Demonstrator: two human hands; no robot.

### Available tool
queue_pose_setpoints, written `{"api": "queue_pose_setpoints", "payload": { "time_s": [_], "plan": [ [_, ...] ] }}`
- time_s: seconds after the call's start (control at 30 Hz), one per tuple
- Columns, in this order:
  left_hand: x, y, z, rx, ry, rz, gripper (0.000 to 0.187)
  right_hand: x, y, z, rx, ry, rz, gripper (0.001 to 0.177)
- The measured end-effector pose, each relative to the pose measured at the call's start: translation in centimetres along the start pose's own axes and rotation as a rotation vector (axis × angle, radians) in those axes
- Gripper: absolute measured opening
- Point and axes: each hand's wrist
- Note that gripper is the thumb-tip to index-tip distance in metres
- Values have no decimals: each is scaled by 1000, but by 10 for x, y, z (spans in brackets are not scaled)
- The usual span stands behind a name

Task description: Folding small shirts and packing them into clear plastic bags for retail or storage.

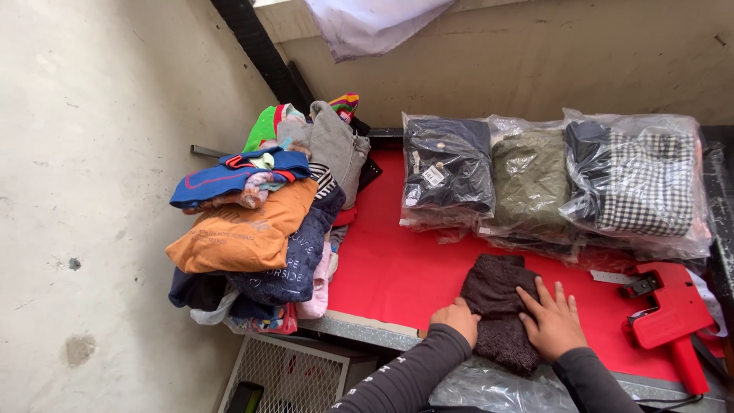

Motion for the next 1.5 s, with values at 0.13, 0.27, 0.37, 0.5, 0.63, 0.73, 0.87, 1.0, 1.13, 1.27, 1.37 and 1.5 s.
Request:
{"api": "queue_pose_setpoints", "payload": {
  "time_s": [0.13,0.27,0.37,0.5,0.63,0.73,0.87,1.0,1.13,1.27,1.37,1.5],
  "plan": [
    [-10,30,-4,-406,-262,-247,93,52,21,-13,-602,-127,161,53],
    [7,38,-7,-290,-62,-513,70,46,10,-28,-318,-27,382,65],
    [7,36,-3,-98,-8,-446,83,32,-9,-30,-186,96,237,74],
    [-5,52,32,45,170,-355,83,29,-3,-12,-450,-365,137,59],
    [3,39,34,-163,317,-390,82,12,-18,14,-427,-510,-92,61],
    [-1,-2,39,-214,341,-216,96,24,-22,67,43,-828,-305,77],
    [26,-82,-8,-220,263,-267,59,19,-43,72,56,-240,-106,81],
    [39,-110,-13,-293,491,-351,31,2,-64,62,29,-19,-45,42],
    [17,-62,44,-143,690,-283,32,8,-50,86,-15,-227,130,32],
    [15,-59,45,-147,730,-229,31,17,-51,90,64,-245,77,29],
    [10,-59,45,-163,724,-222,32,17,-56,92,85,-197,-37,34],
    [-2,-41,43,-148,661,-244,43,-1,-68,61,21,-86,-246,39]
  ]
}}
Point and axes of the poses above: each hand's wrist, its own y-axis away from the middle knuckle, its own z-axis out of the back of the hand, x = y × z, and after that the axes turned 6 degrees about -z, right-handed
